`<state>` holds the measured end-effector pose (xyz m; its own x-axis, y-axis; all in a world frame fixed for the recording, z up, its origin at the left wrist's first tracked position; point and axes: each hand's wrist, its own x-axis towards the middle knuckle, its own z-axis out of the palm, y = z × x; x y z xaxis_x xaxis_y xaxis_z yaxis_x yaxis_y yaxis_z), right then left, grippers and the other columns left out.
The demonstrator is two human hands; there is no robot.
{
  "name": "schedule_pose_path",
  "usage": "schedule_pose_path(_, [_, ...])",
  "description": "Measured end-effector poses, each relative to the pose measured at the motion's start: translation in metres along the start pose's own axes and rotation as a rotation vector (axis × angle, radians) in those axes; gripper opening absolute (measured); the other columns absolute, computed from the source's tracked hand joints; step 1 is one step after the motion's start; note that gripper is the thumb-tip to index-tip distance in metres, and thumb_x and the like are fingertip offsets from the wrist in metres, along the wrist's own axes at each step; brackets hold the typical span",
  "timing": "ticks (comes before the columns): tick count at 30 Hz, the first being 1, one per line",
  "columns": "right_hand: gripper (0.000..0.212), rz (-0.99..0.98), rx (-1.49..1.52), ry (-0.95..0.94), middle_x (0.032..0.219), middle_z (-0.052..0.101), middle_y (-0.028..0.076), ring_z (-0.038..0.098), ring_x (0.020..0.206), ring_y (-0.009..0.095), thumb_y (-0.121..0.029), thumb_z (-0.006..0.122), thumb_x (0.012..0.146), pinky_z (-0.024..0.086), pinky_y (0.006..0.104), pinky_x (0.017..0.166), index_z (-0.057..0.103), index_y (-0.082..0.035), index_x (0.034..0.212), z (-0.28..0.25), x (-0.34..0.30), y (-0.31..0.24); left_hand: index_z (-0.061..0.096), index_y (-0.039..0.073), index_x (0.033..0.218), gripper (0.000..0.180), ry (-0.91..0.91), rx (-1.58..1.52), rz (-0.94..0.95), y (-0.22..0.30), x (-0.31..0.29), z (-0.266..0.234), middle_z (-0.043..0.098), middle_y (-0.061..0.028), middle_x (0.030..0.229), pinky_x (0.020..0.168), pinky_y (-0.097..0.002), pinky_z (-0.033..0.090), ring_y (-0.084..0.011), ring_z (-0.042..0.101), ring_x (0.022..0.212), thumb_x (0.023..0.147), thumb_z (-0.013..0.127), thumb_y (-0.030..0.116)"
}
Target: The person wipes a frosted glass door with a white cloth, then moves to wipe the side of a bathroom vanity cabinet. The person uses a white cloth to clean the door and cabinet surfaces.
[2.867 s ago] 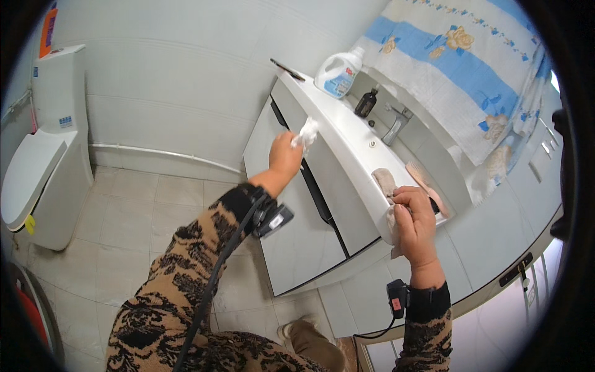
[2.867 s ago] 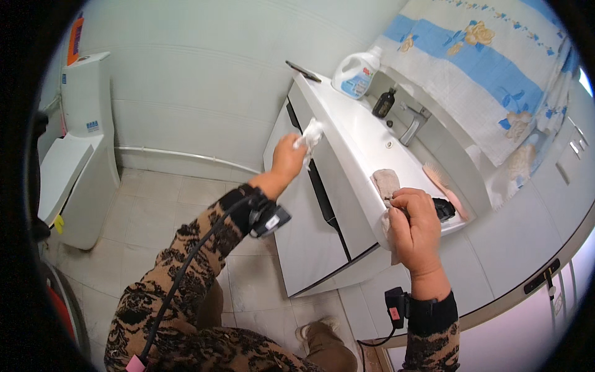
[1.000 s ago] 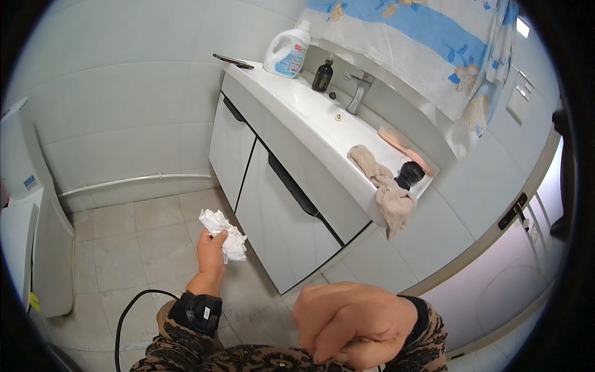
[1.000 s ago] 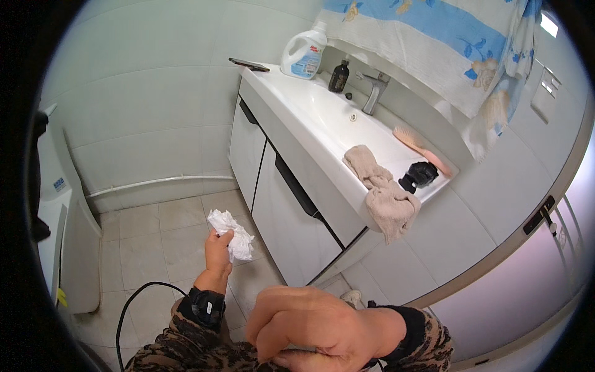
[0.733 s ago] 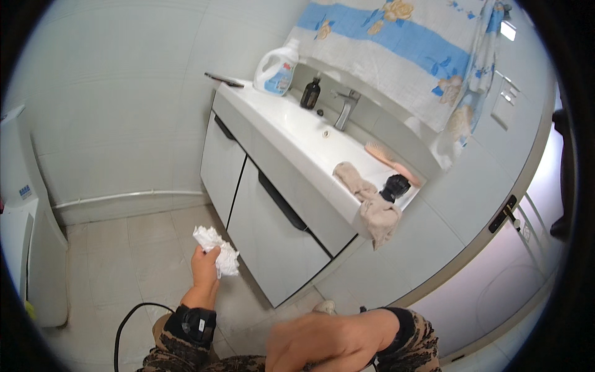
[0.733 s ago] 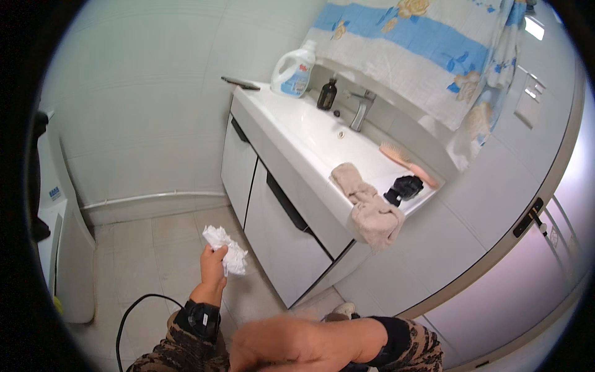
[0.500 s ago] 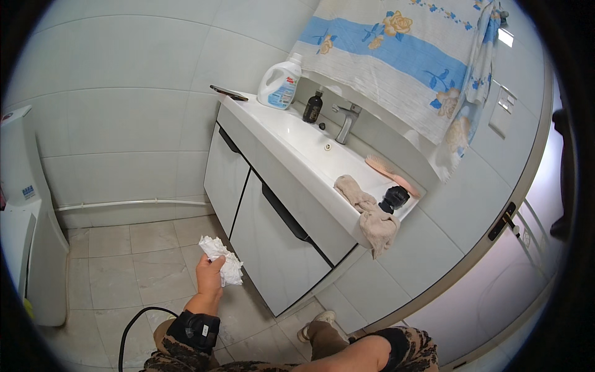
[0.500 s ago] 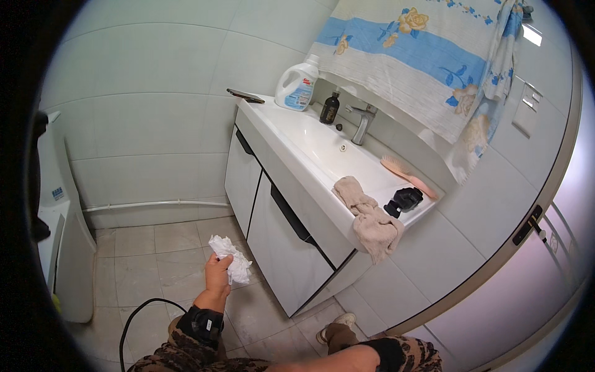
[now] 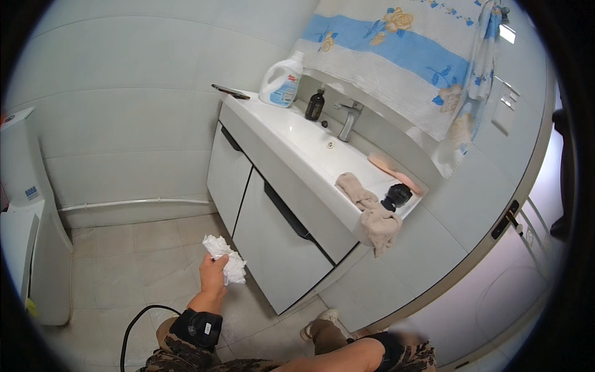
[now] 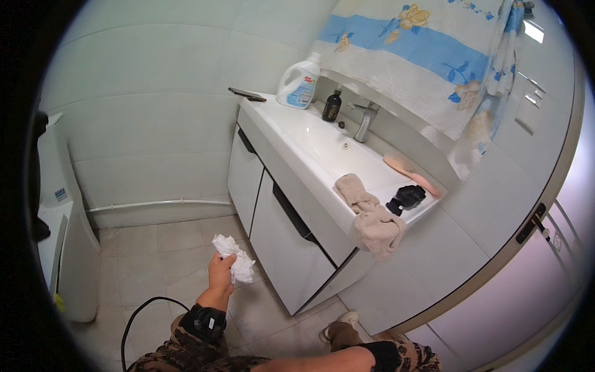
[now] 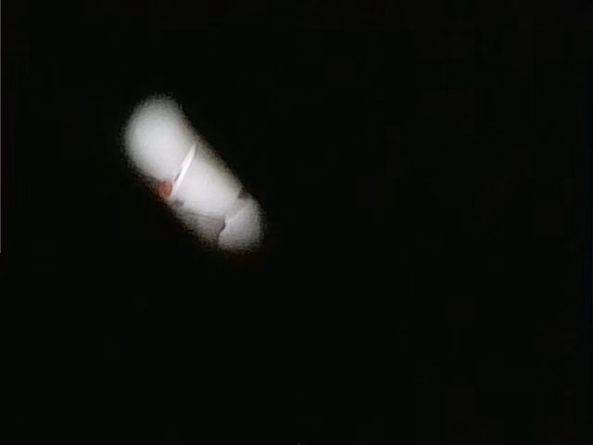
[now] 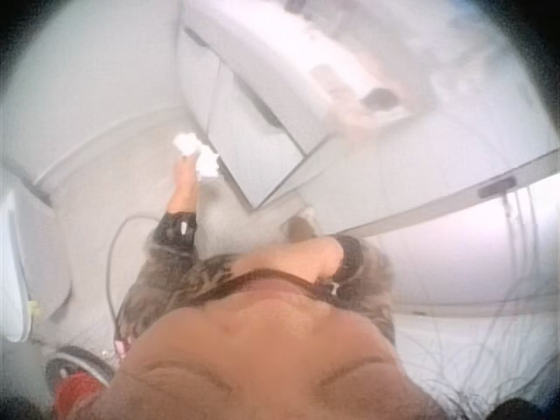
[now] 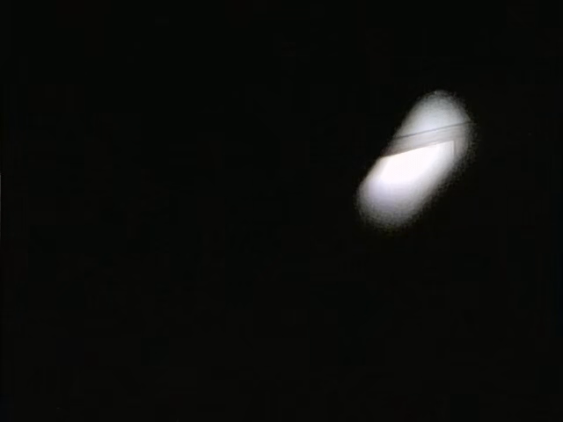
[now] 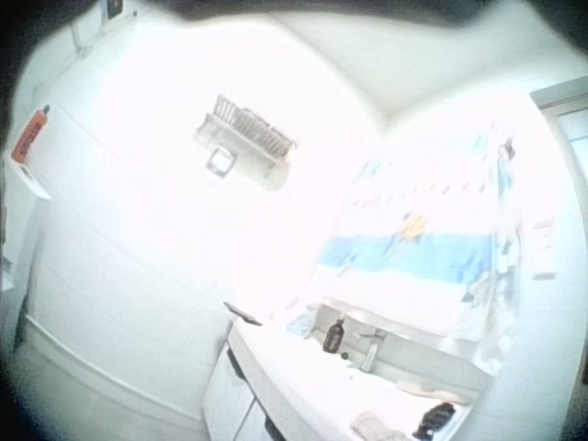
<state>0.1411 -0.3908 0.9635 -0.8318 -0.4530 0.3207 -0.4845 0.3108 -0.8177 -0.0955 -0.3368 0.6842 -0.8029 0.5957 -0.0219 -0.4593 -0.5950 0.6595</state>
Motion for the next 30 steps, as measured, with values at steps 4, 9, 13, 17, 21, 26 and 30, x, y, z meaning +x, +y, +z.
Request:
schedule_pose_path(4, [0.017, 0.025, -0.011, -0.024, 0.099, 0.066, 0.012, 0.063, 0.088, 0.028, -0.012, 0.063, 0.087, 0.048, 0.0398, 0.077, 0.066, -0.001, 0.098, 0.003, 0.001, 0.009, 0.058, -0.001, 0.109, 0.022, -0.023, -0.024, -0.001, 0.000, 0.000, 0.003, 0.065, -0.0085, 0.100, 0.078, -0.0333, 0.054, -0.0188, 0.065, 0.086, 0.087, 0.058, -0.003])
schedule_pose_path(9, [0.017, 0.047, -0.391, -0.039, 0.100, 0.066, 0.012, 0.063, 0.089, 0.028, -0.013, 0.063, 0.087, 0.048, 0.0395, 0.076, 0.067, -0.001, 0.099, -0.014, -0.013, -0.014, 0.056, -0.001, 0.113, 0.025, -0.007, 0.097, -0.020, 0.001, -0.003, 0.001, 0.064, -0.0096, 0.103, 0.081, -0.0350, 0.053, -0.0202, 0.064, 0.091, 0.088, 0.057, 0.000])
schedule_pose_path(13, [0.017, 0.068, -0.453, -0.019, 0.099, 0.067, 0.012, 0.063, 0.088, 0.028, -0.012, 0.063, 0.086, 0.048, 0.0393, 0.075, 0.067, -0.001, 0.098, -0.027, -0.013, -0.038, 0.058, -0.001, 0.111, 0.023, -0.031, -0.010, -0.063, -0.002, -0.003, 0.004, 0.065, -0.0087, 0.101, 0.079, -0.0325, 0.053, -0.0181, 0.064, 0.089, 0.088, 0.058, -0.001])
schedule_pose_path(17, [0.014, 0.025, -0.151, 0.060, 0.095, 0.067, 0.013, 0.064, 0.084, 0.029, -0.008, 0.060, 0.087, 0.050, 0.0404, 0.072, 0.067, 0.000, 0.096, -0.015, 0.002, -0.026, 0.058, 0.000, 0.112, 0.023, -0.053, -0.018, -0.080, 0.000, -0.004, 0.009, 0.065, -0.0089, 0.102, 0.079, -0.0332, 0.053, -0.0182, 0.064, 0.089, 0.088, 0.058, -0.001])
schedule_pose_path(21, [0.012, -0.026, 0.168, 0.204, 0.090, 0.066, 0.015, 0.063, 0.077, 0.031, -0.005, 0.058, 0.087, 0.051, 0.0402, 0.069, 0.066, 0.003, 0.093, -0.001, 0.002, -0.008, 0.057, 0.000, 0.112, 0.023, -0.050, -0.014, -0.080, 0.000, -0.004, 0.009, 0.065, -0.0090, 0.103, 0.080, -0.0337, 0.054, -0.0186, 0.065, 0.089, 0.089, 0.057, -0.001])
schedule_pose_path(26, [0.007, -0.144, -0.052, 0.214, 0.084, 0.064, 0.015, 0.061, 0.069, 0.031, 0.001, 0.057, 0.083, 0.051, 0.0381, 0.063, 0.062, 0.003, 0.088, 0.001, -0.004, 0.005, 0.057, 0.000, 0.113, 0.025, -0.061, -0.015, -0.055, -0.002, -0.002, 0.006, 0.065, -0.0090, 0.103, 0.080, -0.0332, 0.054, -0.0185, 0.065, 0.089, 0.089, 0.057, -0.001])
schedule_pose_path(30, [0.007, -0.188, -0.093, 0.211, 0.083, 0.063, 0.013, 0.059, 0.069, 0.030, 0.001, 0.057, 0.083, 0.050, 0.0374, 0.062, 0.062, 0.000, 0.088, -0.002, -0.003, 0.013, 0.057, -0.001, 0.114, 0.025, -0.052, -0.020, -0.028, -0.002, -0.002, 0.007, 0.065, -0.0090, 0.103, 0.080, -0.0330, 0.054, -0.0186, 0.065, 0.089, 0.088, 0.058, -0.001])
